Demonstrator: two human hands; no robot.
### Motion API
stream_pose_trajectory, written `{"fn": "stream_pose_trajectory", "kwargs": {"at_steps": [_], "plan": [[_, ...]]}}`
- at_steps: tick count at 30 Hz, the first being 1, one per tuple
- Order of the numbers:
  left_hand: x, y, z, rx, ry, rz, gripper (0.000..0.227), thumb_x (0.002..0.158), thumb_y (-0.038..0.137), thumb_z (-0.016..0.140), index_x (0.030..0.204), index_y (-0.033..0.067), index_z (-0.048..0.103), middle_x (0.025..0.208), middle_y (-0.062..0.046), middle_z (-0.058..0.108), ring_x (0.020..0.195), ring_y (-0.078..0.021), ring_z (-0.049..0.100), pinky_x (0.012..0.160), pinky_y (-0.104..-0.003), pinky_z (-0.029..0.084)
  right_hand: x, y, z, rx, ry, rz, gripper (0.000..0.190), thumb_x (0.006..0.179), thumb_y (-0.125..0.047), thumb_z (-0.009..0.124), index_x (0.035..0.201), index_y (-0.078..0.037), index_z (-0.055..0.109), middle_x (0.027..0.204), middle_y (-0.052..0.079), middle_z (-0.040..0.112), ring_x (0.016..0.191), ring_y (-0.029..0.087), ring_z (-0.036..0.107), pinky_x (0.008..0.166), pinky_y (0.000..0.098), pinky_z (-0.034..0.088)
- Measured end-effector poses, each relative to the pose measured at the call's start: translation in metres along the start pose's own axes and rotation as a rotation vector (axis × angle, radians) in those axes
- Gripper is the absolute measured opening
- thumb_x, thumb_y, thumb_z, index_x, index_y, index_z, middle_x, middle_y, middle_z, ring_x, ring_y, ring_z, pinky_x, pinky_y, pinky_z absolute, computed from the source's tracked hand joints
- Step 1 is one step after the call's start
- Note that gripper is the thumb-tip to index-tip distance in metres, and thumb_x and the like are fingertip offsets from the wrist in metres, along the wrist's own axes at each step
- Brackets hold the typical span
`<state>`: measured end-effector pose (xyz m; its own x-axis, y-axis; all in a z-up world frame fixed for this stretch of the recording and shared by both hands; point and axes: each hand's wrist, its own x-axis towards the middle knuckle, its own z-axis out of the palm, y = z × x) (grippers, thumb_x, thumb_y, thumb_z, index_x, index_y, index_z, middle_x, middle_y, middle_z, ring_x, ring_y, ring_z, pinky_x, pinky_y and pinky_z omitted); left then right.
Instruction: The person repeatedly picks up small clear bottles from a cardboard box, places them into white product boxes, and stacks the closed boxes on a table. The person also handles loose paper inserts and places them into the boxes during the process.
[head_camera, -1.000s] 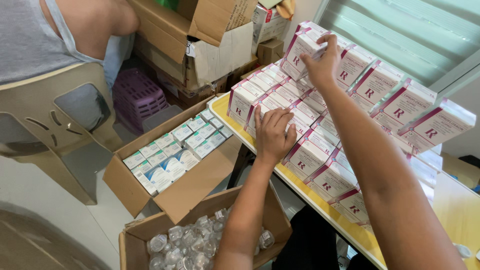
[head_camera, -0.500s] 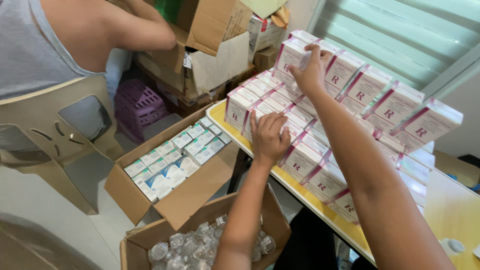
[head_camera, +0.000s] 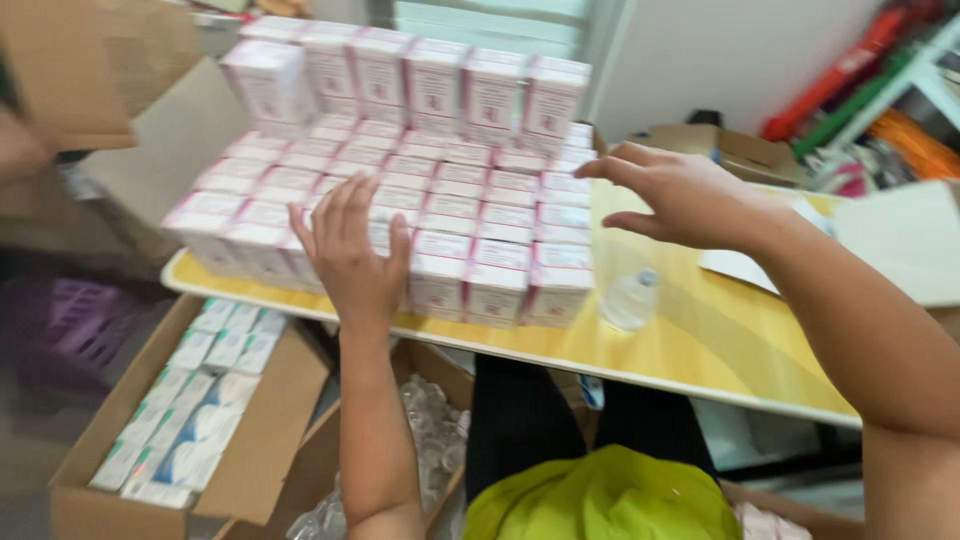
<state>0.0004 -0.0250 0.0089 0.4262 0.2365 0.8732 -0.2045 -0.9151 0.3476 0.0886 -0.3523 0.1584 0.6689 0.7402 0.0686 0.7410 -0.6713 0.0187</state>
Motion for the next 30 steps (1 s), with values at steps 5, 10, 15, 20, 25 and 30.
{"fn": "stream_pose_trajectory", "kwargs": {"at_steps": [5,10,15,20,25,30], "plan": [[-0.008,0.141,0.044,-0.258,-0.144,0.271,0.041,0.092,0.026,0.074,0.128,0.0095,0.065,0.136,-0.007,0.064,0.132,-0.0265,0.058,0.126,-0.063,0.021,-0.101,0.112,0.045,0.026,-0.051,0.314,0.052,0.089,-0.036,0.072,0.138,-0.026,0.056,0.136,0.007,0.062,0.121,0.028,0.065,0.099,0.0435,0.052],[-0.038,0.256,0.096,-0.528,-0.305,0.402,0.036,0.093,0.028,0.072,0.123,0.0097,0.066,0.131,-0.008,0.066,0.127,-0.0254,0.062,0.125,-0.061,0.026,-0.150,0.194,0.115,0.084,-0.070,0.347,0.091,0.066,-0.040,0.090,0.145,-0.021,0.048,0.148,0.019,0.047,0.129,0.039,0.052,0.103,0.0462,0.046],[-0.073,0.316,0.142,-0.773,-0.457,0.329,0.038,0.092,0.026,0.070,0.125,0.0072,0.065,0.129,-0.010,0.068,0.123,-0.0293,0.063,0.119,-0.056,0.038,-0.162,0.221,0.158,0.041,-0.063,0.402,0.071,0.079,-0.038,0.079,0.142,-0.016,0.052,0.134,0.022,0.059,0.121,0.044,0.055,0.100,0.0511,0.047],[-0.112,0.320,0.173,-0.852,-0.503,0.125,0.042,0.097,0.026,0.067,0.133,0.0056,0.059,0.132,-0.015,0.064,0.127,-0.0366,0.059,0.111,-0.049,0.048,-0.177,0.202,0.182,-0.406,0.232,0.197,0.019,0.089,-0.027,0.067,0.095,-0.009,0.065,0.089,0.009,0.071,0.085,0.029,0.071,0.072,0.0435,0.058],[-0.130,0.309,0.186,-0.851,-0.376,0.029,0.060,0.101,0.028,0.069,0.148,0.0025,0.042,0.152,-0.023,0.045,0.142,-0.0417,0.047,0.118,-0.049,0.041,-0.213,0.170,0.169,-0.328,0.799,0.181,0.013,0.092,-0.012,0.074,0.086,-0.005,0.065,0.075,0.009,0.066,0.068,0.026,0.066,0.062,0.0394,0.053],[-0.124,0.320,0.197,-0.956,-0.468,0.014,0.098,0.096,0.040,0.074,0.164,0.0000,0.015,0.164,-0.026,0.031,0.149,-0.0396,0.041,0.124,-0.048,0.037,-0.241,0.181,0.152,0.557,1.252,0.363,0.008,0.108,-0.008,0.070,0.106,0.000,0.067,0.093,0.002,0.069,0.081,0.009,0.062,0.074,0.0247,0.051]]}}
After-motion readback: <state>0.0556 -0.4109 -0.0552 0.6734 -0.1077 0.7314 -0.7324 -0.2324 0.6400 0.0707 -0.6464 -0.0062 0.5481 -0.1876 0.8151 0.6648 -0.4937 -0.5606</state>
